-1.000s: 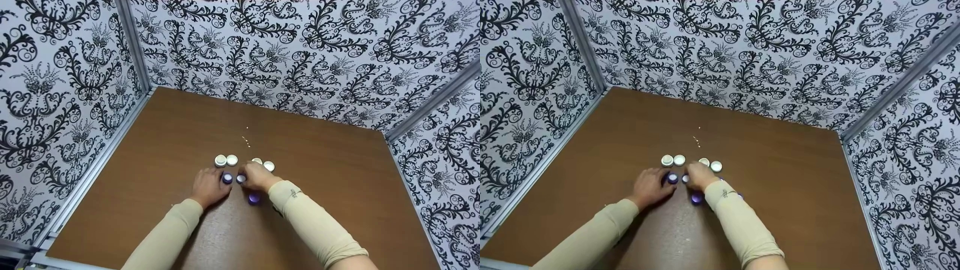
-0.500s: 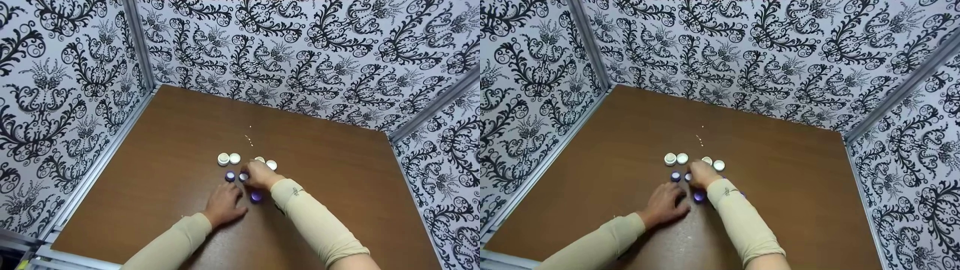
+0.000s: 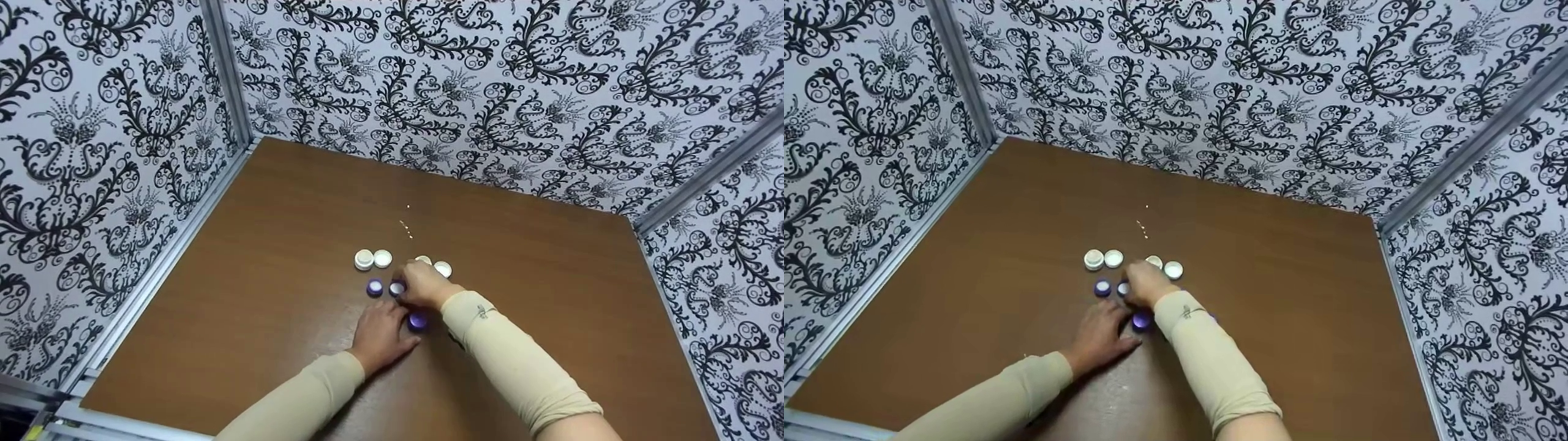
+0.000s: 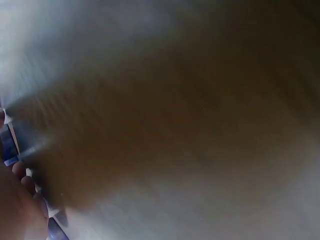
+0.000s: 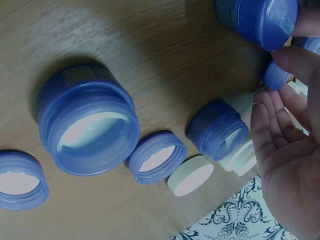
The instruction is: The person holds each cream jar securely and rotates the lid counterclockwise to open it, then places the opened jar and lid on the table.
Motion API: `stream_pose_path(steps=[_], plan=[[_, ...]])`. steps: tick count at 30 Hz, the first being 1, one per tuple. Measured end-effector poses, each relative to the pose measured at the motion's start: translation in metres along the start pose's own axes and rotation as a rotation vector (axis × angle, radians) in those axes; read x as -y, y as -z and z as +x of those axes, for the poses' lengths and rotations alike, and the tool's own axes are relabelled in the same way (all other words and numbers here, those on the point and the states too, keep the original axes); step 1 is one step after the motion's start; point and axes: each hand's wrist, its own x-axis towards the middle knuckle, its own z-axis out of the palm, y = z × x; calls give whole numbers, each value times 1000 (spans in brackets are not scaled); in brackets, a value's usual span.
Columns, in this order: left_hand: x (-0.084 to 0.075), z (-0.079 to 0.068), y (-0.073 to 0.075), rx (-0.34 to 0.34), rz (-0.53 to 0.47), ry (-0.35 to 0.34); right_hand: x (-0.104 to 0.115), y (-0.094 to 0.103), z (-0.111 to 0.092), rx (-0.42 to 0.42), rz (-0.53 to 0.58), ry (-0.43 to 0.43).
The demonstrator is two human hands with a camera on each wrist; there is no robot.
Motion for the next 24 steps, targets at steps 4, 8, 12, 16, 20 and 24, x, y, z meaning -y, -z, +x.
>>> stream_pose_path(steps=[4,8,12,16,20,24], plan=[[-1,0,-3,-33,-12,-5,1,0,0,-4,-7,13],[-1,0,-5,-49,-27,-4,1,0,0,4,-8,0],[-2,1,-8,-63,-34,8,1,0,0,-5,-7,-3],[-2,1,-9,-75,-44,18,1,0,0,-8,5,-1],[-1,1,-9,-77,-60,21,1,0,-1,-8,26,7],[1,0,-8,-84,-87,34,0,1,-2,-10,29,37]])
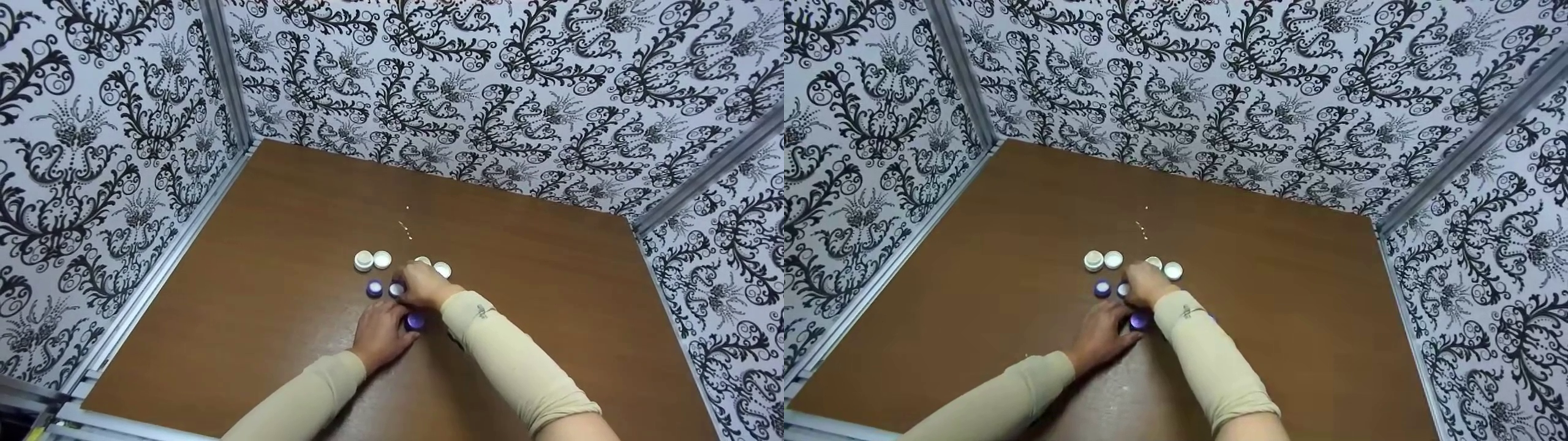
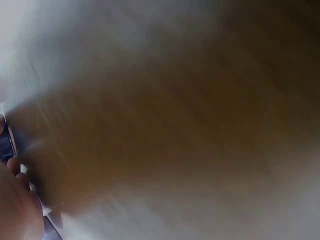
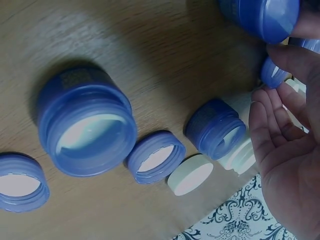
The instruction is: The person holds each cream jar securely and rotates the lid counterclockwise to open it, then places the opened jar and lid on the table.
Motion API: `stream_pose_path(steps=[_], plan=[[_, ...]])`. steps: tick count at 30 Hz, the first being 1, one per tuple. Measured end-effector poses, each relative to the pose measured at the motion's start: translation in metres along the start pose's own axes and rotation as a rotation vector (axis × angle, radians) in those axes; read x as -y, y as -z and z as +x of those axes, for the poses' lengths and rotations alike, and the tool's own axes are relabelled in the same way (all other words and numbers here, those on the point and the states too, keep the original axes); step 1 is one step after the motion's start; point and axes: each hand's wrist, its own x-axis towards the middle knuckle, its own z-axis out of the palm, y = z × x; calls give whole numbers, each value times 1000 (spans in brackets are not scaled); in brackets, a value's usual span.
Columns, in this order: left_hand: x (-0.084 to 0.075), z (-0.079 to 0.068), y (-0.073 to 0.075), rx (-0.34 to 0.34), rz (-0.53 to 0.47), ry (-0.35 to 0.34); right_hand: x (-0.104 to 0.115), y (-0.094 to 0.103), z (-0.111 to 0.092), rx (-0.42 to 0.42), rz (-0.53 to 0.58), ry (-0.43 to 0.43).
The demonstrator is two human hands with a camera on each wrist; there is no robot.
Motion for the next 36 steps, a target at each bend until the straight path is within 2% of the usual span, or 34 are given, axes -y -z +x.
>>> stream_pose_path(steps=[8,20,24,28,33,36], plan=[[9,-1,7,6,-22,32,-2,2,-1,-7,-19,55],[16,2,15,48,-9,66,-3,5,-3,30,-10,42],[16,3,18,45,-4,75,-3,8,-6,26,25,30],[17,5,19,37,9,89,-2,12,-13,-14,101,13],[18,8,21,30,48,101,2,16,-26,-25,180,30],[19,9,21,36,67,112,2,17,-33,-32,183,36]])
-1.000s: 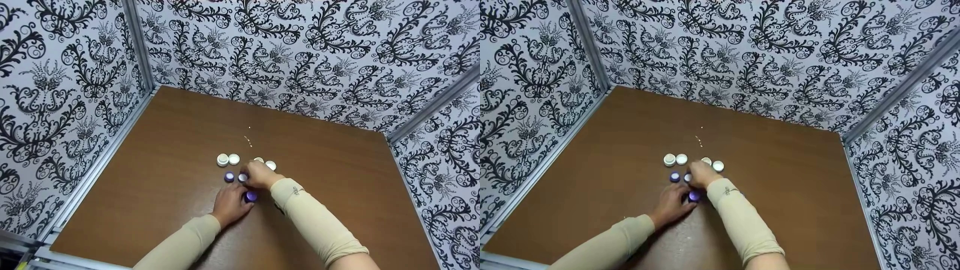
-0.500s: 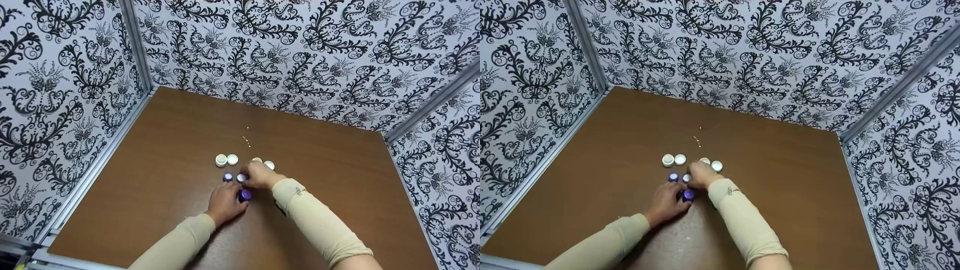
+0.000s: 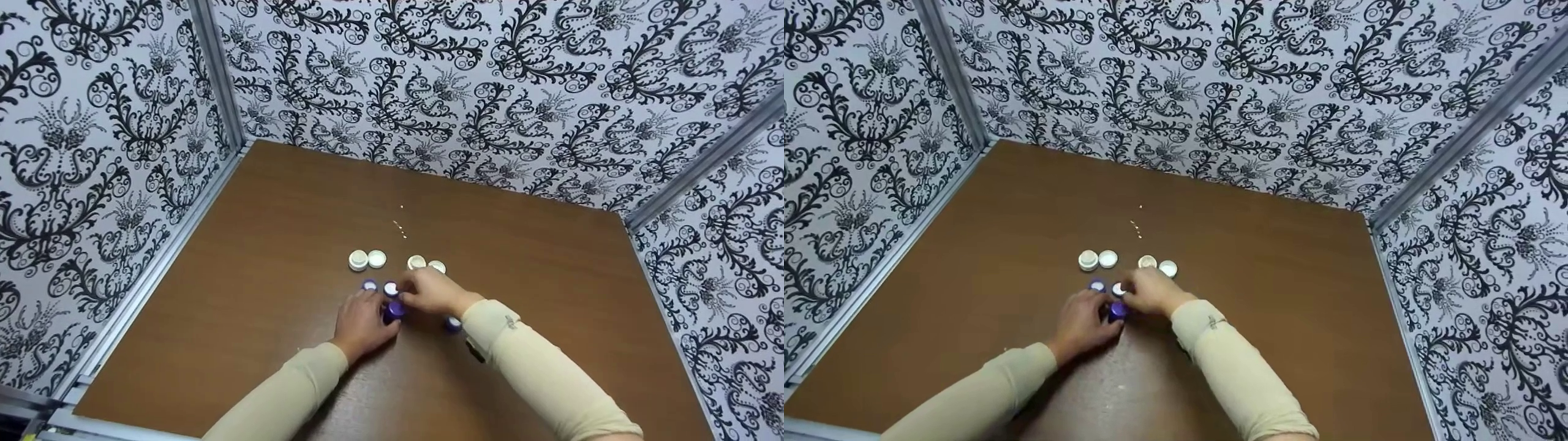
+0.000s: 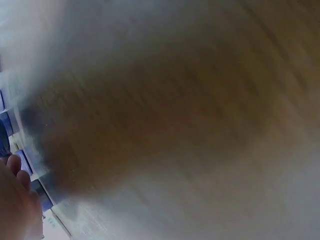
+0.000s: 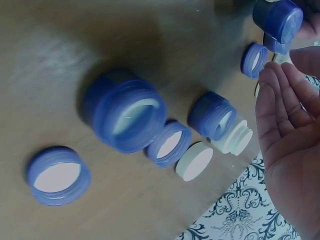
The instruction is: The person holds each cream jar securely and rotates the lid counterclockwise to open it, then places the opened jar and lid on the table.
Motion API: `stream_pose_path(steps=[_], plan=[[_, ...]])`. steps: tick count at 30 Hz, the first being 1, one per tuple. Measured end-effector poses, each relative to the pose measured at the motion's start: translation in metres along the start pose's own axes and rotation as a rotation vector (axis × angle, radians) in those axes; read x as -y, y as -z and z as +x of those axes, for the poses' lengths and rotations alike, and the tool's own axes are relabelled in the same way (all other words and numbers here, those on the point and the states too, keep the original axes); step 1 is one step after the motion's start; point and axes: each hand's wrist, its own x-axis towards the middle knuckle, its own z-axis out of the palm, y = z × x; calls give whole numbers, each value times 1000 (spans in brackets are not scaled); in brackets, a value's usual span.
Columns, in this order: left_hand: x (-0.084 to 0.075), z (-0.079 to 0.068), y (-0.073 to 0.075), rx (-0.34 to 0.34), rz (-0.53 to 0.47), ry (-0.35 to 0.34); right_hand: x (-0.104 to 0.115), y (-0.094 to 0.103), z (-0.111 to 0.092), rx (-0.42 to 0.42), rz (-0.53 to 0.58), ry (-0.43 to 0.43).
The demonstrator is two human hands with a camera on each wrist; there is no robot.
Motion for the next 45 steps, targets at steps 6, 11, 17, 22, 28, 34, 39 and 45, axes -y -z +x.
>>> stream_pose_path(steps=[6,11,17,22,28,34,39,45], plan=[[3,3,1,10,11,-6,1,-2,-8,-4,-2,8],[2,6,2,8,16,-13,3,-4,-8,21,14,1],[0,8,5,15,25,-16,3,-6,-8,26,17,1],[-1,9,5,28,49,-20,0,-9,-8,28,25,4],[-1,9,5,10,79,-49,0,-9,-10,41,37,-31],[-2,9,6,10,74,-52,-3,-11,-11,45,80,-47],[-3,10,6,10,84,-56,-4,-11,-12,41,119,-70],[-2,10,5,16,86,-72,-3,-11,-13,31,155,-82]])
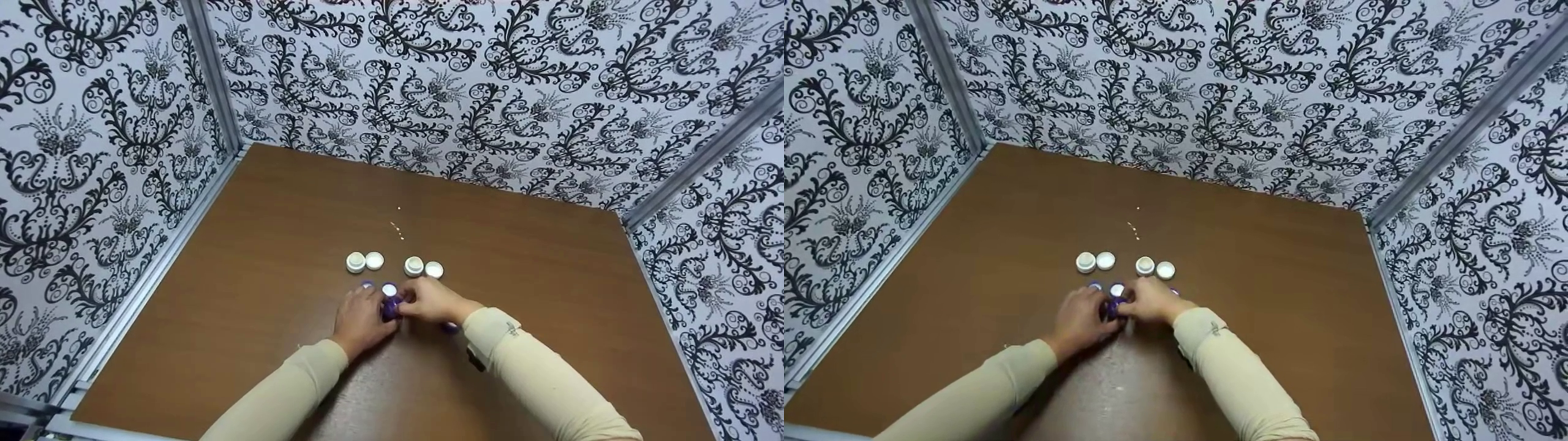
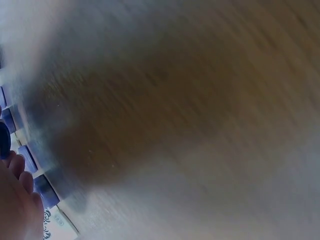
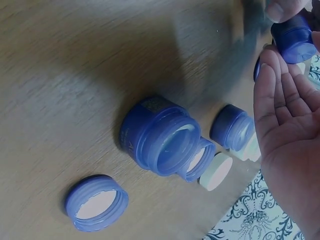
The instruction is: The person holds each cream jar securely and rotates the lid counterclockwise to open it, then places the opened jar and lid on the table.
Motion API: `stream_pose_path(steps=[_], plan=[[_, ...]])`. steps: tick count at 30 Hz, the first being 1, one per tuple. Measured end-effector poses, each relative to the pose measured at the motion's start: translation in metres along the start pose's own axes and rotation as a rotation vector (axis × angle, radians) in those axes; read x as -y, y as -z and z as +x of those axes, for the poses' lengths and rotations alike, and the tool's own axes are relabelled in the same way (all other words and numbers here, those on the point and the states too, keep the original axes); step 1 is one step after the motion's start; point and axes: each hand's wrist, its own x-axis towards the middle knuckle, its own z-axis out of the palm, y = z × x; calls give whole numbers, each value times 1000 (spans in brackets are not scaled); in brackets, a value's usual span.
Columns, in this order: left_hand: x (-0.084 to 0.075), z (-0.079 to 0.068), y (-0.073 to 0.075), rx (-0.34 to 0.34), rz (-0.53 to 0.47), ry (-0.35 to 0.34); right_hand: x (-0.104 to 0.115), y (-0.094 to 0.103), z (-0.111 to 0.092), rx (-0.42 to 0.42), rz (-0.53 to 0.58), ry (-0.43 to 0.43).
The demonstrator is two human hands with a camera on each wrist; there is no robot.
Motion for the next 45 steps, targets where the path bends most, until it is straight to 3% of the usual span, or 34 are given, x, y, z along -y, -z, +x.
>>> stream_pose_path(steps=[5,16,29,45], plan=[[1,0,0,5,-7,-1,-1,0,0,-4,-3,0],[1,-2,0,-57,-48,-11,-3,-2,1,15,24,-32],[2,-1,-1,-61,-61,-36,-4,-3,0,-2,64,-11],[1,2,-2,-39,-33,-52,-10,-5,-1,14,256,-27]])
